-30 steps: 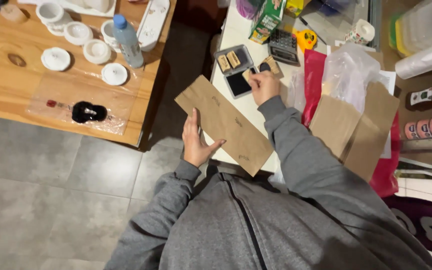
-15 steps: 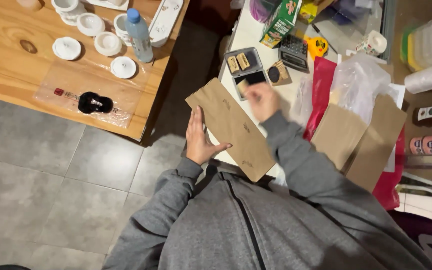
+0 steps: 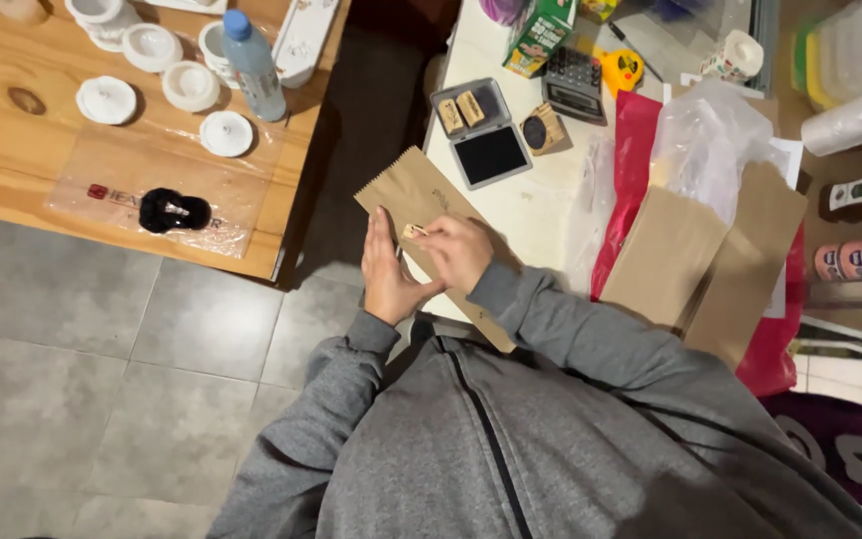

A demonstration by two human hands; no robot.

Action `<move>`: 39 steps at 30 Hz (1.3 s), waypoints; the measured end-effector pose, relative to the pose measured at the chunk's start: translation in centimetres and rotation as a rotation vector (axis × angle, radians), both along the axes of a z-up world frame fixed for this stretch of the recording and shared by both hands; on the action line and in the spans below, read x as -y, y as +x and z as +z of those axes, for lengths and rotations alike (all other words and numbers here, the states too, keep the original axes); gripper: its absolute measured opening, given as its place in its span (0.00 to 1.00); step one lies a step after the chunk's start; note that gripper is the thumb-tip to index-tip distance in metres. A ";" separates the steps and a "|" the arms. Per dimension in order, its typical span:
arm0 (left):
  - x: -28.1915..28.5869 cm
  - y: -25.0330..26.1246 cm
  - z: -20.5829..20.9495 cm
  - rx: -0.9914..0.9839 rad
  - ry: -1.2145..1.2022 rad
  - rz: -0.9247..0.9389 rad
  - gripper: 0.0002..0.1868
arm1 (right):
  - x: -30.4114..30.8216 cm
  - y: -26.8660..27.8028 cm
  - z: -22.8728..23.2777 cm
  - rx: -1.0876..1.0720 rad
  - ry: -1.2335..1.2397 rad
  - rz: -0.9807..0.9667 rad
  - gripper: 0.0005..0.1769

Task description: Stamping logos onto brown paper bags using an ink pad and wooden stamps.

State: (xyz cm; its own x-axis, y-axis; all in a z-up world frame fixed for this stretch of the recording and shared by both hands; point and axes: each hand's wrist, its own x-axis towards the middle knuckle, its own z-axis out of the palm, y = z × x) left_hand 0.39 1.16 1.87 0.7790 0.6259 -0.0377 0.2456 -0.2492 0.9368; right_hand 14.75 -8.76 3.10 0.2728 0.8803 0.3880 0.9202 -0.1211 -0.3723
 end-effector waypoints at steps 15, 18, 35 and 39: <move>0.0 -0.1 0.6 0.064 -0.020 0.043 0.87 | -8.1 18.6 1.7 -0.172 0.047 -0.557 0.15; 0.0 -0.2 0.9 0.055 -0.045 0.033 0.87 | -7.3 18.8 -0.9 0.259 -0.154 -0.424 0.08; 0.5 -0.2 -1.0 0.127 -0.020 0.038 0.74 | 0.8 15.4 -4.6 0.331 -0.013 -0.468 0.04; 0.4 0.1 -2.6 0.165 0.022 0.055 0.54 | 2.2 14.3 -2.0 0.107 0.122 -0.427 0.05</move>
